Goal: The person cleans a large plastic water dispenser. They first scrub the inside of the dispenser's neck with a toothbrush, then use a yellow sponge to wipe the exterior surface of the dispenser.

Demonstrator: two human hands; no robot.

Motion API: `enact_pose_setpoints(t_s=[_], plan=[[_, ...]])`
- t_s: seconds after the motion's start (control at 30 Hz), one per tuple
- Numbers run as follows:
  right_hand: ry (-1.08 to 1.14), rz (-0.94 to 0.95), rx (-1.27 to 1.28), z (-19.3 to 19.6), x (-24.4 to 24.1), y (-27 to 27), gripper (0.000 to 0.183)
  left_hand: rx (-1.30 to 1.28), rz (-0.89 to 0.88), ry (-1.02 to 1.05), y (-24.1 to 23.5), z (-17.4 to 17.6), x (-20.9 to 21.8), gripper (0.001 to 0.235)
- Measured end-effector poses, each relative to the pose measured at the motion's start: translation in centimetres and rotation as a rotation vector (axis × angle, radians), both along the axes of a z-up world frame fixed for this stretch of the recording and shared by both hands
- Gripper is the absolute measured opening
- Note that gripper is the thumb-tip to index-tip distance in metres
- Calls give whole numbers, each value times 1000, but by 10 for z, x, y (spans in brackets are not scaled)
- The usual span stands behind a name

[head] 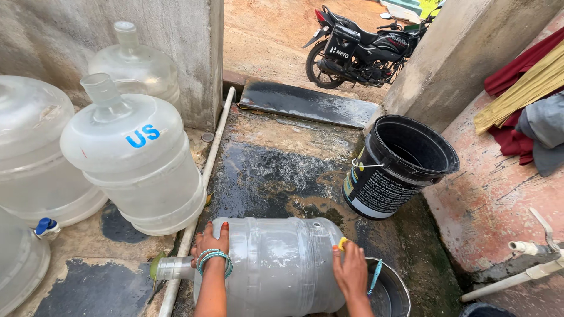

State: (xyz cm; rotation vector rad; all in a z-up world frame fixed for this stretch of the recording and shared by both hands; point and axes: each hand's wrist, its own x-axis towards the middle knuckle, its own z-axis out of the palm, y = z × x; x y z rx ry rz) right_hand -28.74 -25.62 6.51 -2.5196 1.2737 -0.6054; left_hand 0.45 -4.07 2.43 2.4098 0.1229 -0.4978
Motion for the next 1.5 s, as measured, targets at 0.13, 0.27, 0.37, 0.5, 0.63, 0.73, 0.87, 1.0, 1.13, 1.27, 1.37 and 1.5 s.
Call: enact_pose_setpoints(t_s=[0.13,0.27,0.37,0.5,0.63,0.73,0.87,1.0,1.13,1.27,1.37,1.5], plan=[[-145,272,-230,-55,45,77,77,8,6,-4,2,4,2,74],[-119,872,-474,-100,73,156,63,-2,16,-34,3,3,2,75],[-204,782,-652,-110,52,131,46,-236,46,-198,8,-5,10,62],[-60,-16,-224,-97,-14,21,63,-714,237,-502,20,-16,5,43],[-310,-245,382,-88,-14,-32,98,-325,421,-149,40,-30,-15,44],[-233,-376,569,-83,-8,-33,96,-227,284,-205,42,-55,-26,61],[-14,-391,461,-60,-6,-45,90,-184,34,-249,37,-57,-11,85],[30,-285,381,-41,1,-45,86,65,-107,-41,31,-22,6,85],[71,-31,137,-27,34,-7,88,130,-100,14,25,7,-2,79],[217,359,-32,-18,78,93,94,138,-84,56,20,16,-2,79],[104,788,-267,-23,108,170,97,122,-87,89,19,15,2,78],[139,819,-12,-21,103,158,92,103,-84,105,19,11,4,77]])
